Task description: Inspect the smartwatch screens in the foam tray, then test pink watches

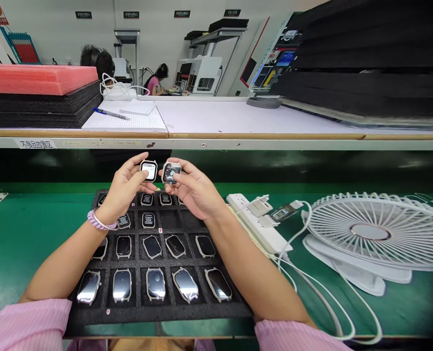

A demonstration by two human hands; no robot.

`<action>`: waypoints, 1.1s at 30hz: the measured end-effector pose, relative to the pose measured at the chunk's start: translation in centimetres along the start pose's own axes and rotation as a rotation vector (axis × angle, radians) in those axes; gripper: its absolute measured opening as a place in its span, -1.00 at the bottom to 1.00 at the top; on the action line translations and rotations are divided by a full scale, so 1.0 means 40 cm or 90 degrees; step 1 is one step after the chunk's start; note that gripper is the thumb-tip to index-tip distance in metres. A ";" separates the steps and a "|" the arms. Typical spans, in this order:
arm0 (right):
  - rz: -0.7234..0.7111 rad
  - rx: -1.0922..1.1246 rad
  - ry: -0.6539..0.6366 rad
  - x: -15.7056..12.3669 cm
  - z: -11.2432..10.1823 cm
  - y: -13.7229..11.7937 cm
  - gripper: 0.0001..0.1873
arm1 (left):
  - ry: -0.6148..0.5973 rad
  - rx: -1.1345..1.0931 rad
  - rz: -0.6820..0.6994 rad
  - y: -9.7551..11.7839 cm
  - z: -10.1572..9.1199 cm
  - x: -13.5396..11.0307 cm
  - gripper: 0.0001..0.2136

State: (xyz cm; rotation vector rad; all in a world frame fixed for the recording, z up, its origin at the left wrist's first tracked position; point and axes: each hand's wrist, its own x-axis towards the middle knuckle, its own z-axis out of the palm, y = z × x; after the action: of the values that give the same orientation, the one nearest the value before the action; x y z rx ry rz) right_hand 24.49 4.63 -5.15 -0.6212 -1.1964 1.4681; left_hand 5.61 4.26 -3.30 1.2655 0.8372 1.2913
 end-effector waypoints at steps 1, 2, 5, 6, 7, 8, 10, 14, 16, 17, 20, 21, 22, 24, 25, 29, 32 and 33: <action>-0.007 -0.007 -0.001 -0.001 0.002 -0.001 -0.49 | -0.004 0.001 0.005 0.000 0.001 -0.001 -0.52; -0.012 -0.012 -0.002 -0.002 0.004 -0.002 -0.49 | -0.009 0.004 0.009 0.000 0.002 -0.002 -0.52; -0.028 -0.027 -0.008 -0.004 0.006 -0.002 -0.49 | -0.021 0.015 0.021 -0.001 0.004 -0.003 -0.57; -0.031 -0.035 -0.011 -0.004 0.006 -0.002 -0.49 | -0.023 0.020 0.026 -0.001 0.005 -0.003 -0.59; -0.033 -0.042 -0.013 -0.004 0.006 -0.001 -0.49 | -0.024 0.026 0.032 -0.001 0.005 -0.002 -0.60; -0.035 -0.048 -0.015 -0.004 0.005 0.000 -0.49 | -0.026 0.032 0.037 -0.002 0.005 -0.002 -0.62; -0.042 -0.055 -0.014 -0.004 0.005 0.002 -0.50 | -0.030 0.039 0.045 -0.003 0.005 -0.001 -0.64; -0.053 -0.057 -0.023 -0.004 0.004 0.006 -0.51 | -0.039 0.045 0.053 -0.006 0.002 -0.001 -0.66; -0.057 -0.059 -0.026 -0.003 0.003 0.007 -0.53 | -0.045 0.052 0.054 -0.007 0.001 -0.001 -0.67; -0.059 -0.061 -0.026 -0.002 0.003 0.008 -0.53 | -0.047 0.054 0.055 -0.007 0.001 -0.001 -0.67; -0.064 -0.064 -0.024 -0.002 0.001 0.010 -0.52 | -0.052 0.055 0.059 -0.009 0.000 -0.001 -0.67; -0.065 -0.066 -0.023 -0.002 0.001 0.011 -0.52 | -0.054 0.054 0.062 -0.010 -0.001 -0.001 -0.67; -0.067 -0.068 -0.023 -0.003 0.002 0.011 -0.52 | -0.055 0.053 0.064 -0.011 -0.001 -0.001 -0.67; -0.070 -0.072 -0.022 -0.004 0.003 0.010 -0.51 | -0.056 0.048 0.068 -0.012 -0.001 0.000 -0.66; -0.071 -0.074 -0.023 -0.004 0.003 0.010 -0.51 | -0.056 0.046 0.070 -0.012 -0.001 0.000 -0.66; -0.078 -0.101 -0.023 -0.006 0.005 0.009 -0.49 | -0.058 0.049 0.078 -0.012 0.000 -0.001 -0.66; -0.083 -0.118 -0.021 -0.007 0.005 0.009 -0.48 | -0.059 0.060 0.083 -0.012 -0.001 -0.002 -0.66; -0.084 -0.122 -0.022 -0.007 0.005 0.010 -0.48 | -0.059 0.064 0.083 -0.013 -0.002 -0.002 -0.66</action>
State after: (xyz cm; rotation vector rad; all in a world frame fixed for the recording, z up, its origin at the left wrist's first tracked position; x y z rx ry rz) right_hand 24.25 4.34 -5.49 -0.6352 -1.3885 1.2677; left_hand 5.65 4.28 -3.82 1.4687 0.7716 1.2963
